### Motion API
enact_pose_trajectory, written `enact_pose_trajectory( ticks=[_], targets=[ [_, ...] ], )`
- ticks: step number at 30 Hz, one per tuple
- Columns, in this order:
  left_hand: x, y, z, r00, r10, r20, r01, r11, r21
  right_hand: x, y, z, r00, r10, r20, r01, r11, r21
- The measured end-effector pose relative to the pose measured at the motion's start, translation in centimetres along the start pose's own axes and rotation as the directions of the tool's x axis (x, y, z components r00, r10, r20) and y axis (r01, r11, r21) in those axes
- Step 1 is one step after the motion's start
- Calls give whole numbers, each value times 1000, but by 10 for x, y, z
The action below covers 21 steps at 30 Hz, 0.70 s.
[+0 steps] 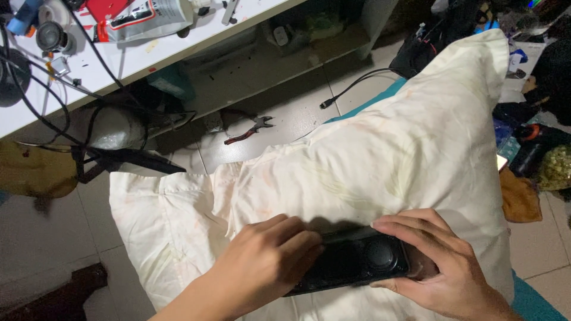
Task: The person uses a metal prying tool to carefully pry and separate the casing of a small black electronic device. They repeatedly insert the tool into seams and apply leverage to open the device, working over a white pillow on a cluttered workbench.
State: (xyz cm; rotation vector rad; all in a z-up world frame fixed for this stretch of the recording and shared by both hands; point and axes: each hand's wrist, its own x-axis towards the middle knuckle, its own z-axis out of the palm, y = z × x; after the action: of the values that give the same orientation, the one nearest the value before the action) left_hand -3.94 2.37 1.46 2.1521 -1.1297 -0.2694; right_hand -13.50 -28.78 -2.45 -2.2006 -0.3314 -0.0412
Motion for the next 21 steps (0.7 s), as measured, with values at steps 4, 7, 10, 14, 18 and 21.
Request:
enact_pose_trajectory(
  ticks=[4,7,10,14,18,21],
  targets=[
    [-22,-3,-11,994,-96,-45,94,995,-42,3,-5,1,1000,7,-10,-7,1000,21],
    [-26,4,-18,992,-72,-100,69,997,-30,1,-3,2,998,48,-44,-47,998,38],
    [-21,19,-6,992,70,-102,-70,998,0,0,0,1,1000,-9,-21,9,1000,24],
    [-14,30,21,980,138,-144,-101,967,234,0,-2,2,1000,8,-29,-8,1000,11],
    [-18,30,28,972,92,-217,-41,972,231,0,-3,2,999,19,-33,-18,999,30],
    [-34,24,21,979,38,-200,8,975,221,1,0,3,999,-8,-32,9,1000,27]
  ],
)
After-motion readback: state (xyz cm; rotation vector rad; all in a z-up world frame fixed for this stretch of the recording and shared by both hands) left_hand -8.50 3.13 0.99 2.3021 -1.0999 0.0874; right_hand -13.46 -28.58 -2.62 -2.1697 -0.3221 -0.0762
